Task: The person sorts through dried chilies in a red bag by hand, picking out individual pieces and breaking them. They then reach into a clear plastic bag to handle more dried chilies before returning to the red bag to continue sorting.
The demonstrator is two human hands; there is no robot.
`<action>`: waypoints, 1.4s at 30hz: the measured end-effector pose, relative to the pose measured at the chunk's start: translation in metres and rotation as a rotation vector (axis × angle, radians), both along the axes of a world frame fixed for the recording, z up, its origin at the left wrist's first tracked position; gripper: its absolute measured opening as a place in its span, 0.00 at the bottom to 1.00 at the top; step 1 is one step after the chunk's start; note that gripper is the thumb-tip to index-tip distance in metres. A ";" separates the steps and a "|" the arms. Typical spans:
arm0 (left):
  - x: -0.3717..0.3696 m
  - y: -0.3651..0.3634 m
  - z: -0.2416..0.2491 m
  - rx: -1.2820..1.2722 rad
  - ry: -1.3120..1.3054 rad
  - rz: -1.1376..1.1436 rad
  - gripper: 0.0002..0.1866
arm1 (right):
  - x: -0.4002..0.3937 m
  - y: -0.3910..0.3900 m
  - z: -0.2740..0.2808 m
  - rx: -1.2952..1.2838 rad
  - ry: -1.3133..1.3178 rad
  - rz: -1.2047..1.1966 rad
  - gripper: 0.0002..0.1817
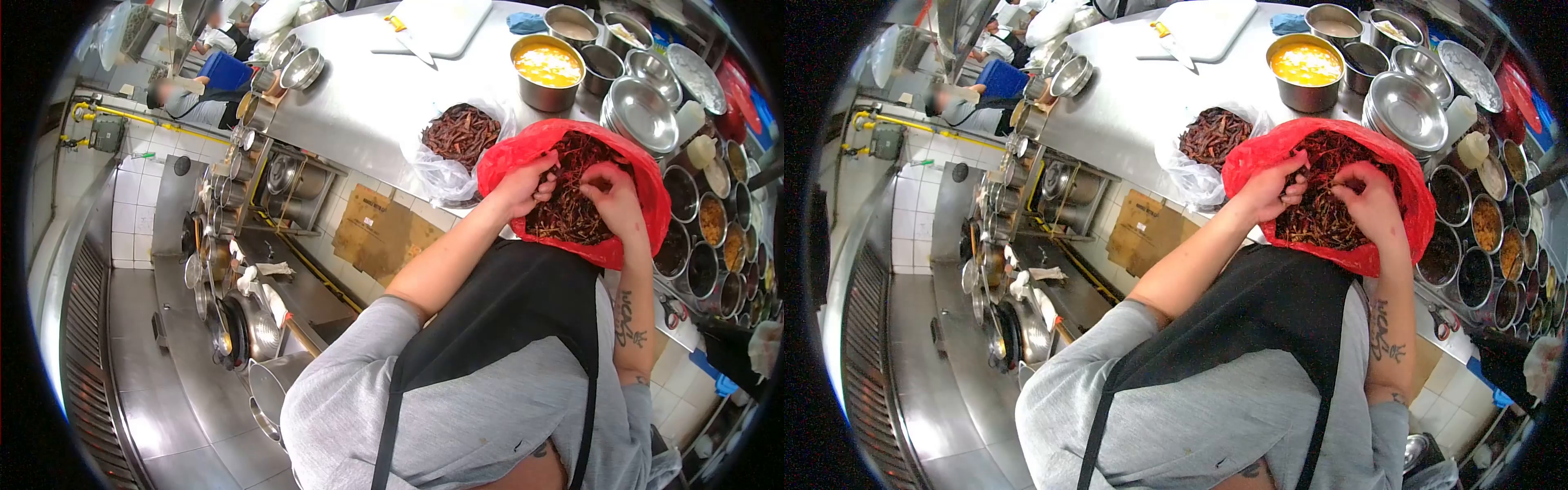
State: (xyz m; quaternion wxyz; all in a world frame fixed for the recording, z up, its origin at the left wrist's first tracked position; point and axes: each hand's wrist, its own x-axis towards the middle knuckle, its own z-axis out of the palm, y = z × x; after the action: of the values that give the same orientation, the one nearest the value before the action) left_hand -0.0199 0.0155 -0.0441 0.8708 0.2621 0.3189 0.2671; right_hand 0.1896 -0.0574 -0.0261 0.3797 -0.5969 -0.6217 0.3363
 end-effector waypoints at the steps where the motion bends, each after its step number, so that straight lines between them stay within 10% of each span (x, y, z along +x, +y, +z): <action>1: 0.000 0.000 -0.002 0.007 0.010 -0.015 0.14 | 0.001 0.002 -0.002 0.056 -0.064 -0.072 0.13; 11: 0.008 -0.004 0.004 0.084 0.173 -0.072 0.16 | -0.007 0.027 -0.018 0.006 -0.629 -0.157 0.34; 24: 0.002 -0.006 0.004 0.085 0.173 -0.023 0.11 | -0.001 0.017 0.002 -0.189 -0.338 0.087 0.13; 42: 0.014 -0.019 0.023 0.440 0.262 0.073 0.15 | -0.019 0.005 0.019 0.058 0.020 -0.049 0.12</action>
State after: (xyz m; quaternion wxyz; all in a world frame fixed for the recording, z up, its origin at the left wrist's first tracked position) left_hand -0.0057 -0.0035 -0.0212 0.7338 0.4659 0.3726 0.3251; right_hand 0.1702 -0.0524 -0.0072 0.4110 -0.5972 -0.6125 0.3150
